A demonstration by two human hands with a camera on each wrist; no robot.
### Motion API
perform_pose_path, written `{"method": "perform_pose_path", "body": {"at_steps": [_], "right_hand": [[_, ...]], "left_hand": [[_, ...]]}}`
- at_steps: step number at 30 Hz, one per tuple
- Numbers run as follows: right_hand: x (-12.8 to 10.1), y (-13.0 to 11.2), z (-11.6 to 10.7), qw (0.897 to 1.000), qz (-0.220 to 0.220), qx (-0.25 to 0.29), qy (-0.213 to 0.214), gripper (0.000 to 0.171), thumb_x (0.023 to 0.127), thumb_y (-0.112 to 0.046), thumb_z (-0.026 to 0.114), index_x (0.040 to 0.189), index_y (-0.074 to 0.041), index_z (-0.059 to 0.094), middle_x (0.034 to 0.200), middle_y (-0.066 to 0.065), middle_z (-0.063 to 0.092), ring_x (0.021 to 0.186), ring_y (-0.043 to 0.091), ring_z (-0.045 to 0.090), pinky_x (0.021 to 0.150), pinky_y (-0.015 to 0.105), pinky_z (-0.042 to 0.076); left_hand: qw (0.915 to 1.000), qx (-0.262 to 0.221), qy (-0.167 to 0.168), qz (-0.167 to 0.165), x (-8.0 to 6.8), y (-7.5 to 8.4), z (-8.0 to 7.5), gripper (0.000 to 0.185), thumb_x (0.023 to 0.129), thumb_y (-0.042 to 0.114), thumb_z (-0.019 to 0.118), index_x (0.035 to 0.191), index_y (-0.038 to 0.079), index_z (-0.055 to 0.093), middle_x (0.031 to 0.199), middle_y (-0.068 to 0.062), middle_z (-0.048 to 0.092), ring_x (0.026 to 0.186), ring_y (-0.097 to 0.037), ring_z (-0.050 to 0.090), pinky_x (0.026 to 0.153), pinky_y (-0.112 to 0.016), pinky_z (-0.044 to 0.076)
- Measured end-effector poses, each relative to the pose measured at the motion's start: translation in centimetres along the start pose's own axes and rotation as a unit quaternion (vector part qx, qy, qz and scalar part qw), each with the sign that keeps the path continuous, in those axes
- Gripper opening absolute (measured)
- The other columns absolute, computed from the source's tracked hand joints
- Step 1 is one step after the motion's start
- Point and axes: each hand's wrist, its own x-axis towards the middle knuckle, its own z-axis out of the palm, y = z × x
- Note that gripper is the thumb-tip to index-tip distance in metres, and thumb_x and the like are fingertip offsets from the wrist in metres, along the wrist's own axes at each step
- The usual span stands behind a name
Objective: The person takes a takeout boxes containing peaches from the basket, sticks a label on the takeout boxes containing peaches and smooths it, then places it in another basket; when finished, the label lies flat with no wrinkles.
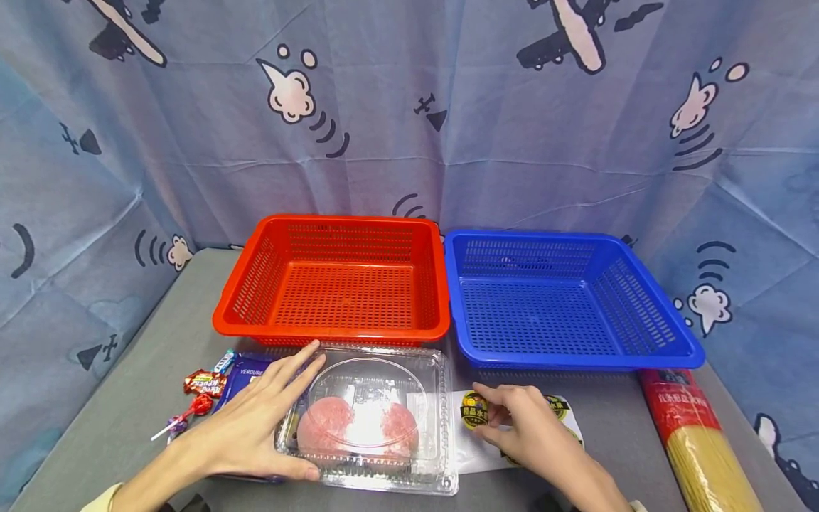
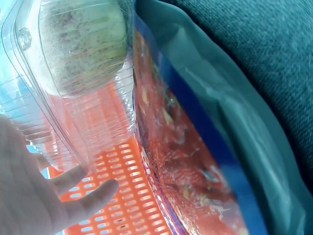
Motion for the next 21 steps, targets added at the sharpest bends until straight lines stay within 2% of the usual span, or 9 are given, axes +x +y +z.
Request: {"method": "perform_pose_path", "body": {"at_steps": [3, 7, 10, 14, 17, 21], "right_hand": [[-0.5, -0.4, -0.8, 1.000, -0.002, 0.003, 0.010, 0.050, 0.072, -0.006, 0.090, 0.114, 0.014, 0.070, 0.074, -0.017, 0.057, 0.070, -0.012, 0.048, 0.060, 0.016, 0.056], [-0.9, -0.8, -1.9, 0.999, -0.022, -0.002, 0.034, 0.053, 0.066, 0.000, 0.091, 0.114, 0.012, 0.071, 0.073, -0.018, 0.057, 0.071, -0.013, 0.049, 0.062, 0.008, 0.053], [-1.1, -1.2, -2.6, 0.997, -0.039, -0.015, 0.062, 0.057, 0.061, 0.005, 0.091, 0.114, 0.012, 0.071, 0.072, -0.016, 0.061, 0.071, -0.013, 0.050, 0.061, 0.005, 0.050], [-1.0, -2.0, -3.3, 0.995, -0.038, -0.040, 0.089, 0.059, 0.059, 0.004, 0.092, 0.115, 0.008, 0.073, 0.073, -0.016, 0.063, 0.071, -0.014, 0.052, 0.059, 0.004, 0.049], [-0.6, -2.6, -3.5, 0.993, -0.048, -0.047, 0.097, 0.059, 0.059, 0.003, 0.092, 0.115, 0.005, 0.074, 0.073, -0.018, 0.063, 0.071, -0.013, 0.053, 0.061, 0.004, 0.049], [0.1, -3.4, -3.5, 0.994, -0.051, -0.034, 0.086, 0.057, 0.062, 0.000, 0.092, 0.116, 0.003, 0.074, 0.074, -0.019, 0.062, 0.070, -0.010, 0.053, 0.064, 0.004, 0.051]], "left_hand": [[1.0000, 0.000, -0.001, -0.001, 0.0, 0.0, 0.0, 0.133, 0.064, 0.095, 0.062, 0.166, 0.022, 0.016, 0.175, 0.005, 0.008, 0.151, -0.029, 0.034, 0.109, -0.067, 0.042], [1.0000, -0.001, -0.003, -0.002, 0.0, 0.0, 0.0, 0.133, 0.064, 0.093, 0.064, 0.166, 0.023, 0.016, 0.175, 0.004, 0.007, 0.151, -0.029, 0.033, 0.109, -0.067, 0.042], [1.0000, -0.001, -0.004, -0.002, 0.0, 0.0, 0.0, 0.133, 0.064, 0.092, 0.065, 0.166, 0.023, 0.015, 0.175, 0.003, 0.007, 0.151, -0.029, 0.033, 0.109, -0.066, 0.043], [1.0000, -0.003, -0.003, -0.002, 0.0, 0.0, 0.0, 0.133, 0.064, 0.093, 0.064, 0.166, 0.023, 0.014, 0.175, 0.002, 0.007, 0.151, -0.031, 0.033, 0.109, -0.066, 0.043], [1.0000, -0.009, -0.003, -0.002, 0.0, 0.0, 0.1, 0.133, 0.064, 0.094, 0.064, 0.166, 0.023, 0.014, 0.175, 0.003, 0.007, 0.152, -0.032, 0.033, 0.110, -0.066, 0.043], [0.9999, -0.016, -0.003, -0.003, 0.0, -0.1, 0.2, 0.132, 0.065, 0.093, 0.063, 0.166, 0.024, 0.014, 0.175, 0.003, 0.008, 0.152, -0.033, 0.032, 0.110, -0.066, 0.042]]}}
